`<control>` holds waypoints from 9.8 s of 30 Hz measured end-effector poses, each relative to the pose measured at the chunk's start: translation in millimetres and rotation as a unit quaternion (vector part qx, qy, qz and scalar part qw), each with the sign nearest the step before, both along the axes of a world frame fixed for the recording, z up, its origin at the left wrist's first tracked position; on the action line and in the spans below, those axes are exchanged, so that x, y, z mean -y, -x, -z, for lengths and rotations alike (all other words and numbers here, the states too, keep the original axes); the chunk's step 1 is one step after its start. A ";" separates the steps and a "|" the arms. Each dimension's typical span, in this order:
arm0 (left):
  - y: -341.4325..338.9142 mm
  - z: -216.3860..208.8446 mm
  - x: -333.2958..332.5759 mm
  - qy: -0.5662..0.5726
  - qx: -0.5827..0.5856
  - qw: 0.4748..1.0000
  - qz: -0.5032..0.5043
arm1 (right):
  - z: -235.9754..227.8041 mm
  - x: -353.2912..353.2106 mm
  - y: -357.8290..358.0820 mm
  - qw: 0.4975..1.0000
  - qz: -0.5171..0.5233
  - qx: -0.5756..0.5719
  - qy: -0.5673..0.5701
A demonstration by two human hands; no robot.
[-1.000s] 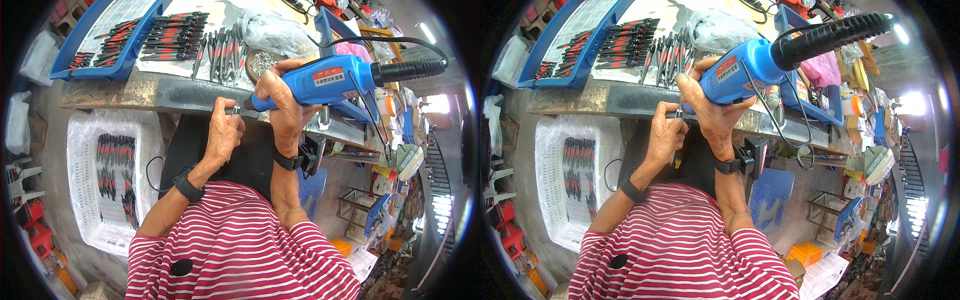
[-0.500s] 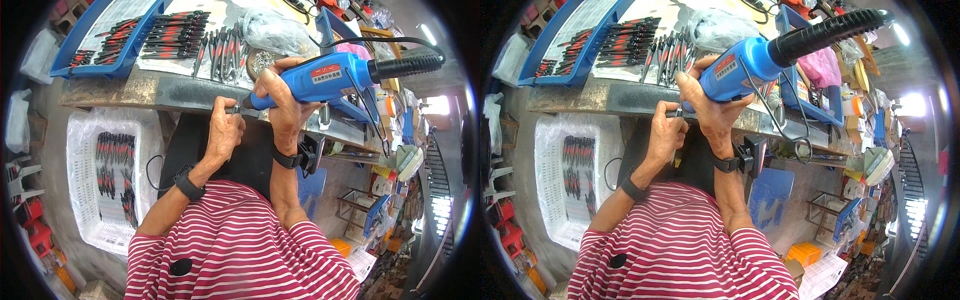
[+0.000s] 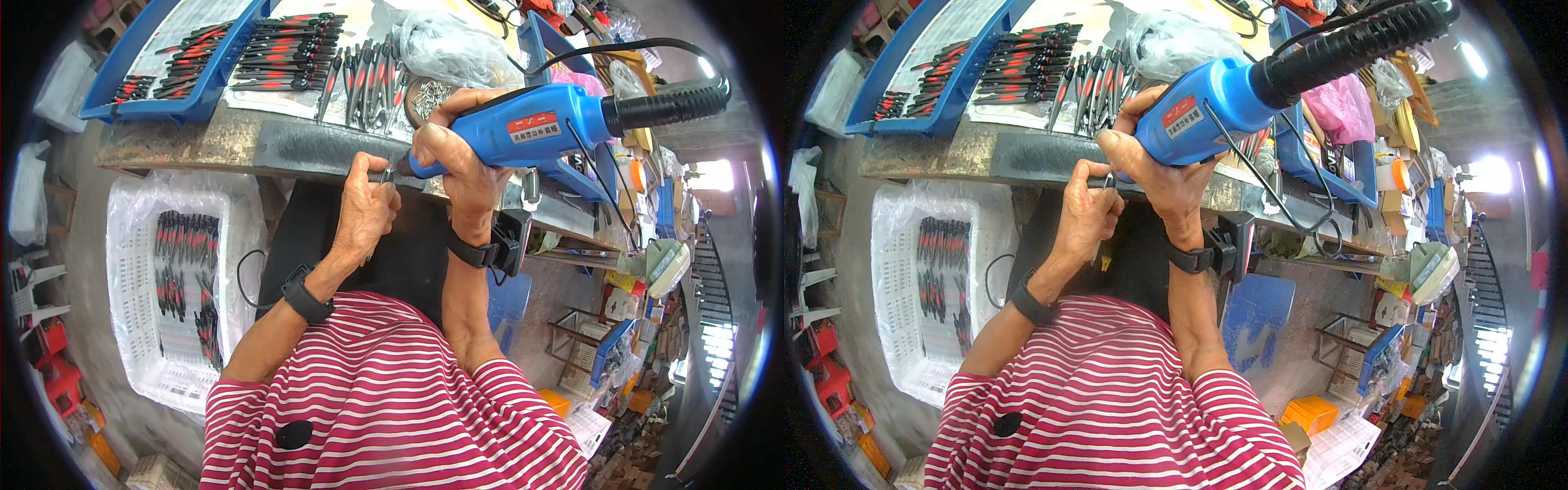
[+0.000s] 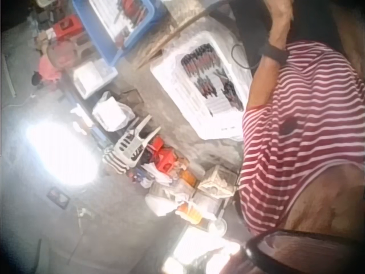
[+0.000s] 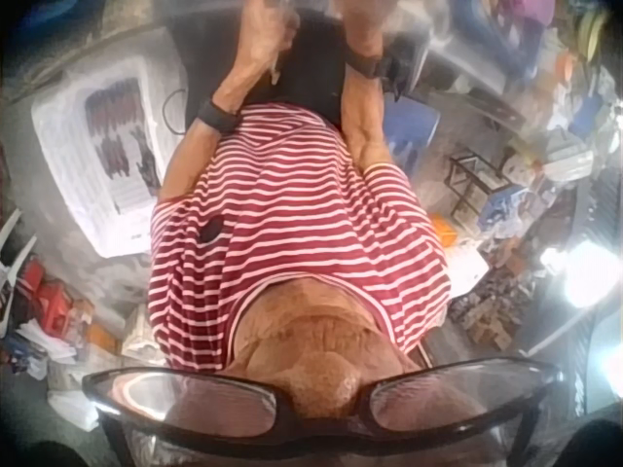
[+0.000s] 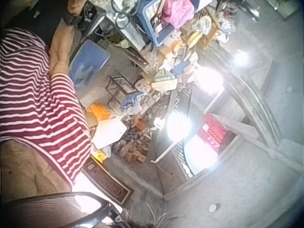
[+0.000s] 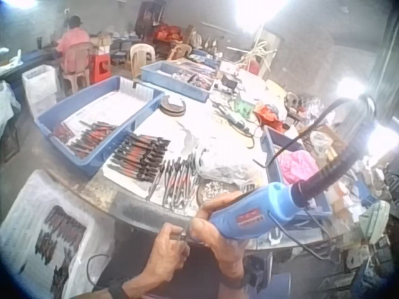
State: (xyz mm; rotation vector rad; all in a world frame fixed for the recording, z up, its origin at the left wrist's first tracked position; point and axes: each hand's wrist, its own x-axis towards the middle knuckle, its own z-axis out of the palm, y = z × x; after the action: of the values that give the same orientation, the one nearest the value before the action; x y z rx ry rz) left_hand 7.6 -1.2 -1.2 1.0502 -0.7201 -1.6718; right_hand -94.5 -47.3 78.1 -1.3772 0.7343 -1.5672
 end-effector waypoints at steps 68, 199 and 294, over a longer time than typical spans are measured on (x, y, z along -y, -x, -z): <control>6.6 6.5 -1.0 0.005 -0.008 1.000 -0.020 | -11.8 -3.0 -20.8 0.995 0.097 -0.029 -0.005; -15.4 -17.3 -15.8 -0.020 0.000 0.999 0.047 | 0.9 -5.0 -10.7 0.988 0.151 -0.024 -0.028; -3.6 4.5 0.9 0.013 0.015 1.000 -0.025 | -12.6 8.0 -18.3 0.995 0.018 -0.083 0.049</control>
State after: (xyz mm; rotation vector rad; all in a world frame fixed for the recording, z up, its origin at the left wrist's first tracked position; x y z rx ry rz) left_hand 11.2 -2.2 -5.7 1.0680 -0.7274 -1.6041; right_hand -76.2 -55.3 90.6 -1.5888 0.7930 -1.5471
